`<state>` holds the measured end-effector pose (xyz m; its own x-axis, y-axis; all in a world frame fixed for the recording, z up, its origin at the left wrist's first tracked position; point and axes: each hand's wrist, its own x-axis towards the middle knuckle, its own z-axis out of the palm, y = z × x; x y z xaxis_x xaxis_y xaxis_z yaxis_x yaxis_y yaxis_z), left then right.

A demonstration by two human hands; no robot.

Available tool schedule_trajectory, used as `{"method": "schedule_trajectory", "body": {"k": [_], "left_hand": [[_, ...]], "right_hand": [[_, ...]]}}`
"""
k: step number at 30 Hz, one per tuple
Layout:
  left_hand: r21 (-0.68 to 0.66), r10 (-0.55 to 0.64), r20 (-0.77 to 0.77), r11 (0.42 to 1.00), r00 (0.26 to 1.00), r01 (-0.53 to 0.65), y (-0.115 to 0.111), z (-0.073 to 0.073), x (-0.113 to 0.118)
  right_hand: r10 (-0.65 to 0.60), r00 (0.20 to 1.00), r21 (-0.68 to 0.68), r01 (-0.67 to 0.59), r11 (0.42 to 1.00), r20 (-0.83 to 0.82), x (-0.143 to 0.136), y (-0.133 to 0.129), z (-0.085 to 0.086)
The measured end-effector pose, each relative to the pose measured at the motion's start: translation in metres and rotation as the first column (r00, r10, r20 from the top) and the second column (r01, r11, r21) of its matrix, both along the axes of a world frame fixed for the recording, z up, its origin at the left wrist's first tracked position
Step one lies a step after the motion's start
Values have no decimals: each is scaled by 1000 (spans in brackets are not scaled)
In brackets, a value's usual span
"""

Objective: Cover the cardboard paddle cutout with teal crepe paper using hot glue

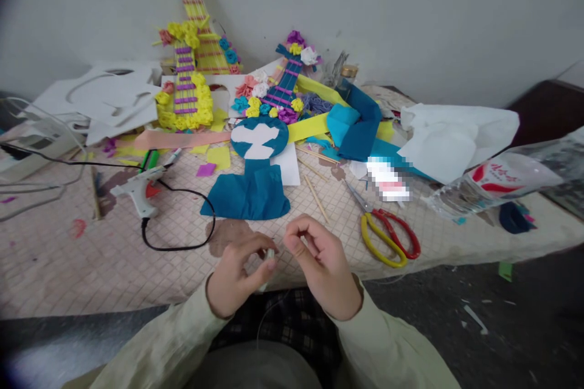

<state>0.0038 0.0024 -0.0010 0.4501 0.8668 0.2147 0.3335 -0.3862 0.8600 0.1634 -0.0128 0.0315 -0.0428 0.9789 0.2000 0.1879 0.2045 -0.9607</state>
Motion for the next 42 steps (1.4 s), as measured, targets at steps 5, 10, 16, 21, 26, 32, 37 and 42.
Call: {"method": "schedule_trajectory", "body": {"k": [5, 10, 16, 21, 26, 32, 37, 42], "left_hand": [[-4, -107, 133, 994, 985, 109, 0, 0, 2], [-5, -177, 176, 983, 968, 181, 1, 5, 3], [-64, -267, 198, 957, 943, 285, -2, 10, 6], [-108, -270, 198, 950, 942, 294, -4, 9, 8], [-114, -237, 218, 957, 947, 266, -1, 3, 4], [-71, -191, 179, 976, 965, 206, 9, 1, -2], [-51, -177, 157, 981, 972, 187, 15, 7, -7], [-38, -158, 160, 985, 974, 166, 18, 9, -15]], "right_hand": [[-23, 998, -40, 25, 999, 51, 1, 5, -4], [-9, 1000, -49, 11, 999, 24, 1, 7, -3], [-56, 997, -70, 60, 996, 54, 0, 8, -8], [-163, 972, -30, 170, 985, 169, 11, 11, -11], [-397, 659, 134, 412, 901, 639, 85, 8, -19], [-187, 245, 71, 418, 906, 951, 173, -5, -52], [-55, 333, -60, 325, 944, 941, 177, -3, -43], [-72, 509, -112, 322, 940, 858, 168, 2, -15]]}}
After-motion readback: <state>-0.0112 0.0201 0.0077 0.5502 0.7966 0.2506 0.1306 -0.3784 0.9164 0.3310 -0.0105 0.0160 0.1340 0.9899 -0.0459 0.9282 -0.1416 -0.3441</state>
